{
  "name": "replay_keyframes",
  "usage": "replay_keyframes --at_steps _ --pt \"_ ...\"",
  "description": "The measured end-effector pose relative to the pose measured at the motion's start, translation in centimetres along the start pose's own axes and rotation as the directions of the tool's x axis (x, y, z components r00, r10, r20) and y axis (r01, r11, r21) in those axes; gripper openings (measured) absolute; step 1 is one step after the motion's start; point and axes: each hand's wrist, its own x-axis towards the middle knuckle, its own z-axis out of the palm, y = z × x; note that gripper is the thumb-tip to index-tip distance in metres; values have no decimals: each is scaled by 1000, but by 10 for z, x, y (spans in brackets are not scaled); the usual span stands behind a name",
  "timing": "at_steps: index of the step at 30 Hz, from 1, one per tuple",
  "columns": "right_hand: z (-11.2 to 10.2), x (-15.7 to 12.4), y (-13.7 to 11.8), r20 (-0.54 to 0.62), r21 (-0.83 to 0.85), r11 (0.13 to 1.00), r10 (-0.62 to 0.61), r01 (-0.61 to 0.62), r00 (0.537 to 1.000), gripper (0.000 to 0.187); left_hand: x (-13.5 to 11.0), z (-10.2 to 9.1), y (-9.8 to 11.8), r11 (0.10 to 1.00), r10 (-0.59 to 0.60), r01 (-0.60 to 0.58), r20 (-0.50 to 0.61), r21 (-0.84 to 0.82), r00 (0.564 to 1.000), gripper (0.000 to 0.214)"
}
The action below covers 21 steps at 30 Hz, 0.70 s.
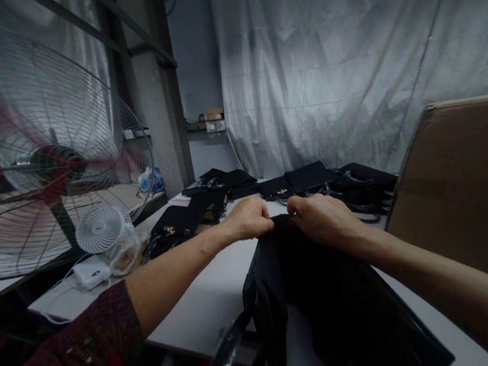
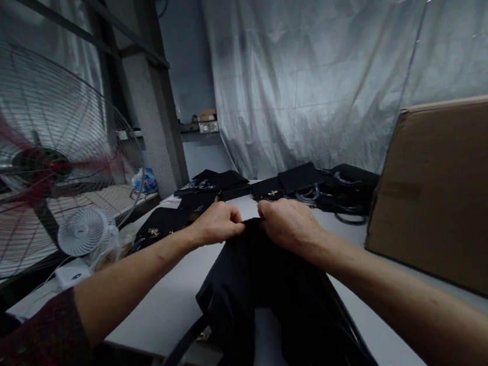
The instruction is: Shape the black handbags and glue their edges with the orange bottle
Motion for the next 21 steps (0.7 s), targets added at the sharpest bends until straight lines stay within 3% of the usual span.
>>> replay_keyframes --at_steps 3,9,18,21 --pt "-1 2 -4 20 -22 1000 -2 2 1000 23 -2 1 -2 998 13 -12 23 -67 1000 27" --pt "-6 0 -9 53 -66 998 11 -7 999 26 3 4 -5 978 152 -141 62 -156 986 36" --pt "-8 0 -15 75 -54 998 22 -18 997 27 20 16 -10 923 141 -115 43 -367 989 19" --pt "-11 -4 -15 66 -52 999 -6 9 998 25 20 14 -4 960 96 -99 -22 -262 995 22"
